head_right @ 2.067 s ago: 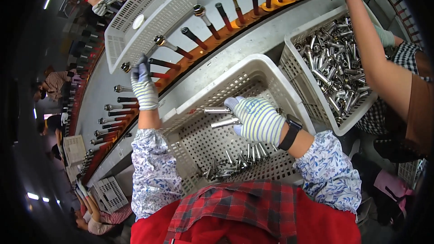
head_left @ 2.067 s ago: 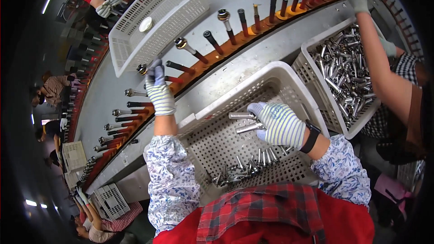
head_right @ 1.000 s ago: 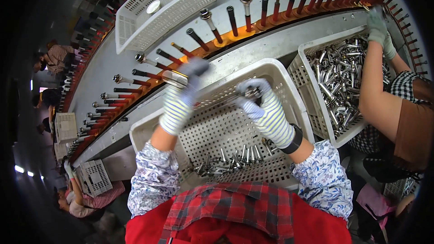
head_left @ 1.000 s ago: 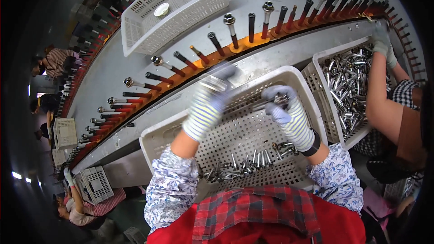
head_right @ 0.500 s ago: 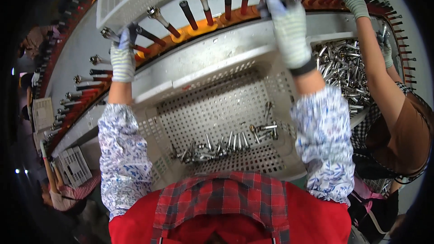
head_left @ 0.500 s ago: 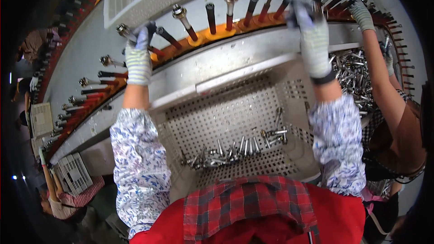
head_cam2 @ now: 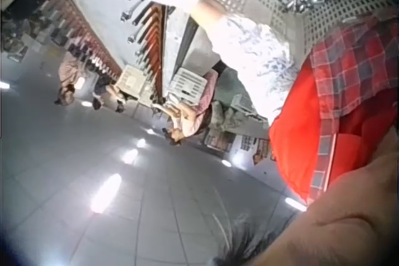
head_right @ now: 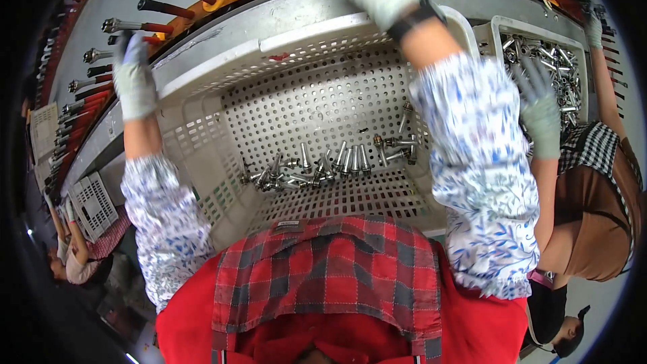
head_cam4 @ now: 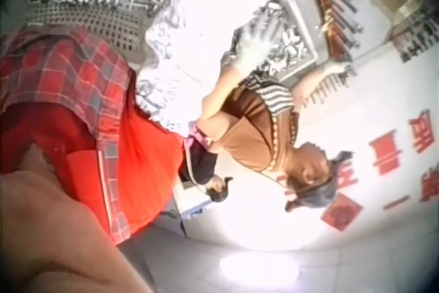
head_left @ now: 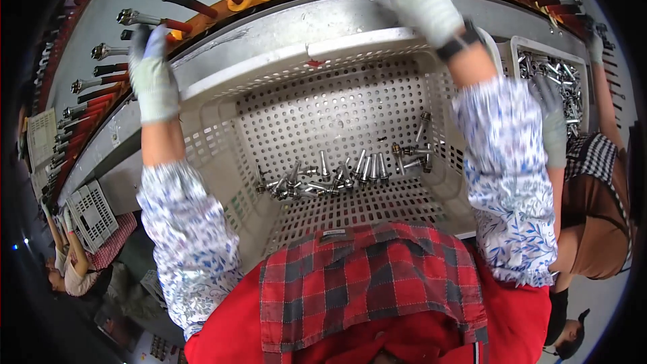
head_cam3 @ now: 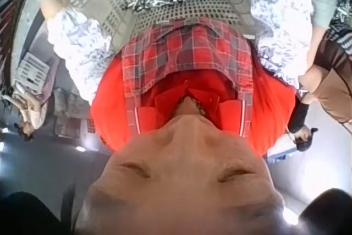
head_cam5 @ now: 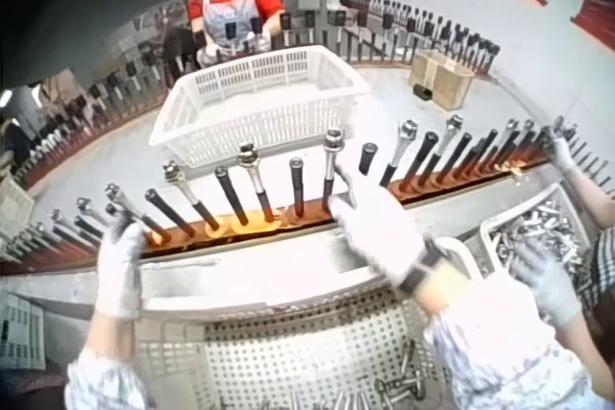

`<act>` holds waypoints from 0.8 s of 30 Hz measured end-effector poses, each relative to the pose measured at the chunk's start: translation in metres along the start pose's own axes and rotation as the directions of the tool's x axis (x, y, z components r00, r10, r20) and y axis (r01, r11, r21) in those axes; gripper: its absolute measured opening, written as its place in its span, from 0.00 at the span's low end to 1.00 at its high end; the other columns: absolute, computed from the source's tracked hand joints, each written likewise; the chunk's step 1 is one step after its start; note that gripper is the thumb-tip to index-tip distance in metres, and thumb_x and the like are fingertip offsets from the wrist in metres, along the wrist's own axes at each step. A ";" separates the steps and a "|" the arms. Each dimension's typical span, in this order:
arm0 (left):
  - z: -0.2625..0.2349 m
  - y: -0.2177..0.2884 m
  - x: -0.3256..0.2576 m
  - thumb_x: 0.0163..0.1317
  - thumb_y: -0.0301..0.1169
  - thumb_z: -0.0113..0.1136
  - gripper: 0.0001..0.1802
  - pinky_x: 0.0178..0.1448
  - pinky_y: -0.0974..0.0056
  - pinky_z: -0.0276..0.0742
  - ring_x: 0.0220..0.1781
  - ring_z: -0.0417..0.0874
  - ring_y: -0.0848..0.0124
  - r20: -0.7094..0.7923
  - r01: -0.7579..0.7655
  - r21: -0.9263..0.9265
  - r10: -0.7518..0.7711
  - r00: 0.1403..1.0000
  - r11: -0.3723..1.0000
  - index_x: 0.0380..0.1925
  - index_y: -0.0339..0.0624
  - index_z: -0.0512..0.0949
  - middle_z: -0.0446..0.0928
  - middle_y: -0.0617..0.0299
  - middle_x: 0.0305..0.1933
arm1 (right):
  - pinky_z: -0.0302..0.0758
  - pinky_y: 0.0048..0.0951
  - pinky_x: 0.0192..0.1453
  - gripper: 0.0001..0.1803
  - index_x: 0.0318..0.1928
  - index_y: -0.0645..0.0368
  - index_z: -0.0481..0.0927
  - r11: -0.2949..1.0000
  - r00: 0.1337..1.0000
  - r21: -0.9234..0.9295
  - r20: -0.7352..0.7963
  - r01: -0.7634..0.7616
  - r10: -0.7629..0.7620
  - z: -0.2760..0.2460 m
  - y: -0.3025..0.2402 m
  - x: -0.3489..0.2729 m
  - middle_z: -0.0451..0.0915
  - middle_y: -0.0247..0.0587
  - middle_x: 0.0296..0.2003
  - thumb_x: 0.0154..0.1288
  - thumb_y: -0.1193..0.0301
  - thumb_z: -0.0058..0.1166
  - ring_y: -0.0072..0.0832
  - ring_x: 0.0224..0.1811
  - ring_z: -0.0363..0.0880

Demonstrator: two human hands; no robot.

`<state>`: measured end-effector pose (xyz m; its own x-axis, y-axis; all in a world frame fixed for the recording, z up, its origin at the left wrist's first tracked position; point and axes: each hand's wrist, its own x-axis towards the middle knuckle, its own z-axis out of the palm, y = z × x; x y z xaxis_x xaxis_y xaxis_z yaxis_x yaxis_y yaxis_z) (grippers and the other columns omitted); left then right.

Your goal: The person takes metal caps from a conveyor line and metal rods from a basket, fits the components together by hand, and places them onto the line. The person then moves the emptied basket away and picks up a full basket of parts.

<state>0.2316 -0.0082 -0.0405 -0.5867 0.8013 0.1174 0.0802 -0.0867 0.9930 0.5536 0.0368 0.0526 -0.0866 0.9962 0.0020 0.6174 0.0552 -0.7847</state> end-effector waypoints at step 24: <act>0.042 -0.134 -0.306 0.56 0.34 0.52 0.11 0.43 0.57 0.75 0.38 0.79 0.57 0.895 -0.733 0.403 -0.402 0.191 0.548 0.34 0.41 0.77 0.78 0.53 0.34 | 0.69 0.29 0.25 0.11 0.40 0.57 0.74 0.320 0.202 -0.094 0.924 0.943 -0.323 0.097 0.225 -0.225 0.73 0.36 0.31 0.57 0.68 0.44 0.28 0.29 0.74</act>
<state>0.4343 -0.2170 -0.2103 0.5770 0.7180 -0.3892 0.7987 -0.3966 0.4525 0.6361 -0.1818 -0.1849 -0.9399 0.1220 -0.3190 0.1897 0.9632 -0.1905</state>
